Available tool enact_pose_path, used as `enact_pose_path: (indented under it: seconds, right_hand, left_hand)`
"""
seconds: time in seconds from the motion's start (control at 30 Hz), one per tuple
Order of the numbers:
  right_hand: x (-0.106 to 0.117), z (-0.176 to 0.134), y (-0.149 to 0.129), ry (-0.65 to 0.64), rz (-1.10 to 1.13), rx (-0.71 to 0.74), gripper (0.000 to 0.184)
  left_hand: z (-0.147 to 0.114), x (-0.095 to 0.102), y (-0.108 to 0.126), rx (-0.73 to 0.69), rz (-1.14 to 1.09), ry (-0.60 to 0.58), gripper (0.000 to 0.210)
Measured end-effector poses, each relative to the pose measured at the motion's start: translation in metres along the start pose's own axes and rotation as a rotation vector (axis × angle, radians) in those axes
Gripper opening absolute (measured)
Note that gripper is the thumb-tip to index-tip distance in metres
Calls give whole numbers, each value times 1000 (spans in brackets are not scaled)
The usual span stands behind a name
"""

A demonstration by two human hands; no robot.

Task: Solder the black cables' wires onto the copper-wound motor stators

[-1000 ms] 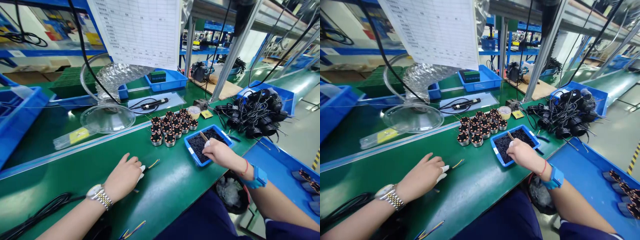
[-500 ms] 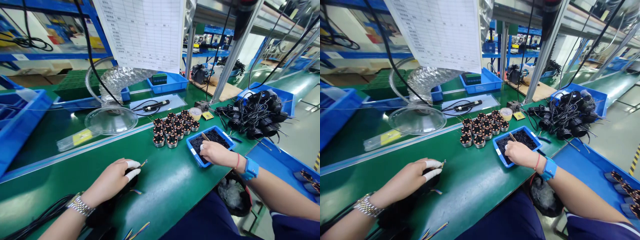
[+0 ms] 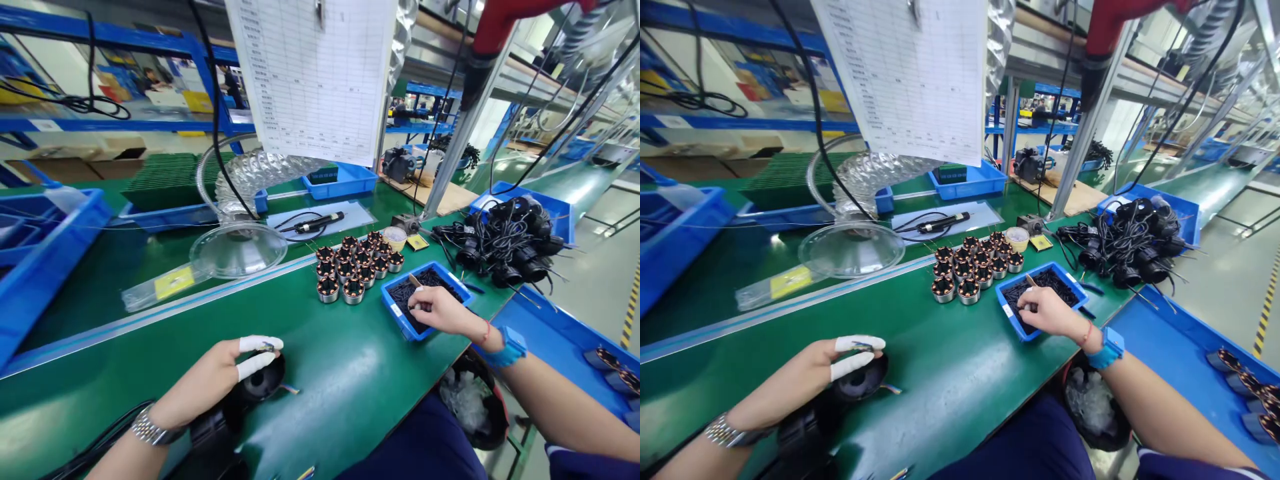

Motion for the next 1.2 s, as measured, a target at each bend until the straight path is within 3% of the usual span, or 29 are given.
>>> enact_pose_path:
  seconds: [0.1,0.23,0.37,0.47,0.67,0.87,1.2]
  right_hand:
    - [-11,9,-27,51,324,-79,10]
    - [-51,38,-73,84,674,-59,11]
    - [-97,69,-110,91,868,-56,12]
    - [-118,80,-122,94,948,-47,14]
    - [-124,77,-119,204,1014,-44,13]
    - [-125,73,-123,208,941,-38,12]
    - [-133,72,-125,199,1033,-43,9]
  left_hand:
    - [-2,0,-1,-31,-73,75,27]
    - [1,-4,1,-106,-98,194,21]
    - [2,-7,-6,-104,-167,269,19]
    - [-2,-10,-10,-86,-217,278,19]
    - [-3,-13,-10,-89,-289,277,18]
    - [-3,-11,-9,-94,-312,297,16]
    - [-4,-11,-8,-115,-278,309,15]
Point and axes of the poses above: each hand's wrist, its own z-axis towards the middle knuckle, its own x-axis out of the back of the hand, y = z × x, the point moved 2 cm from there along z, towards the middle knuckle, and after that the axes turned 1 degree about z, right-handed, at the moved point
